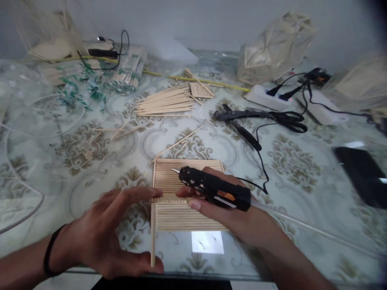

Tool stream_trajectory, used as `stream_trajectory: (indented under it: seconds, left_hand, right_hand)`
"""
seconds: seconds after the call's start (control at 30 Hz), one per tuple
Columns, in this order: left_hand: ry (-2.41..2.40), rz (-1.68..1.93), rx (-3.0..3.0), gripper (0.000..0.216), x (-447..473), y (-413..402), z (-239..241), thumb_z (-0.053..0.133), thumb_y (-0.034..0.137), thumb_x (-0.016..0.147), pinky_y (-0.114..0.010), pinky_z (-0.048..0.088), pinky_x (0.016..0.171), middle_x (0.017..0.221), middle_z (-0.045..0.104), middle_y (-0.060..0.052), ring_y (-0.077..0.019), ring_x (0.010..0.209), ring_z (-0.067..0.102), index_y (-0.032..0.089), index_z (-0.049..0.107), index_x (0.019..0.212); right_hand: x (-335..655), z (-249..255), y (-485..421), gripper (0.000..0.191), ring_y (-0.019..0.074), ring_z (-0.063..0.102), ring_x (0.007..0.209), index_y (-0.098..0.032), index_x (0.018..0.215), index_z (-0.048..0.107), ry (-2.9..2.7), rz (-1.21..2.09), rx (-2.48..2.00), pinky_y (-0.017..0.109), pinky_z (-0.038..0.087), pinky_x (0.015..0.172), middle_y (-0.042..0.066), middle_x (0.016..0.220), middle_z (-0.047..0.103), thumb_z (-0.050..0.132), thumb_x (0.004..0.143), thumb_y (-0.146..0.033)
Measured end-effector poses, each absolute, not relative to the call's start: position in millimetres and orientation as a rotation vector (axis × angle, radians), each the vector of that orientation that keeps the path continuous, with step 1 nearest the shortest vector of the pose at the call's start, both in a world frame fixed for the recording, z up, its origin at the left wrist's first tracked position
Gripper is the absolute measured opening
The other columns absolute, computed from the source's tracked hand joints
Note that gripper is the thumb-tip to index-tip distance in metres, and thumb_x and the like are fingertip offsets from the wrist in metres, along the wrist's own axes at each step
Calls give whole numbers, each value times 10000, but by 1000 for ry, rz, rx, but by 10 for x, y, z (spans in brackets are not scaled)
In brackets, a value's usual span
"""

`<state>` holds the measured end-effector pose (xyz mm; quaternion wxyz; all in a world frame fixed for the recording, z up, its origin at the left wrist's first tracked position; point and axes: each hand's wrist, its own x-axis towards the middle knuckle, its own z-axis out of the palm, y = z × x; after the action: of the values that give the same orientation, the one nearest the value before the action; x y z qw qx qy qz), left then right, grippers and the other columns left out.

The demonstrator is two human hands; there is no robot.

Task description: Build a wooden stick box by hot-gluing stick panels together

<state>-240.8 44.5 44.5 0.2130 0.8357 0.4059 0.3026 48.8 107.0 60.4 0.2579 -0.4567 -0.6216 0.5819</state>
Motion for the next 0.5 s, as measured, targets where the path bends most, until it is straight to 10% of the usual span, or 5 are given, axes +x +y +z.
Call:
stream_trajectory:
  seconds: [0.5]
  left_hand:
    - [1083, 723, 2379, 764, -2503, 348, 347, 764, 503, 912, -281, 696, 960, 1386, 778, -129, -265, 1173, 811, 177, 499, 1550]
  right_hand:
    - [599, 572, 1061, 267, 292, 792, 991, -346, 1018, 830, -1824, 1561, -1398, 395, 634, 827, 12, 1036, 854, 828, 877, -571]
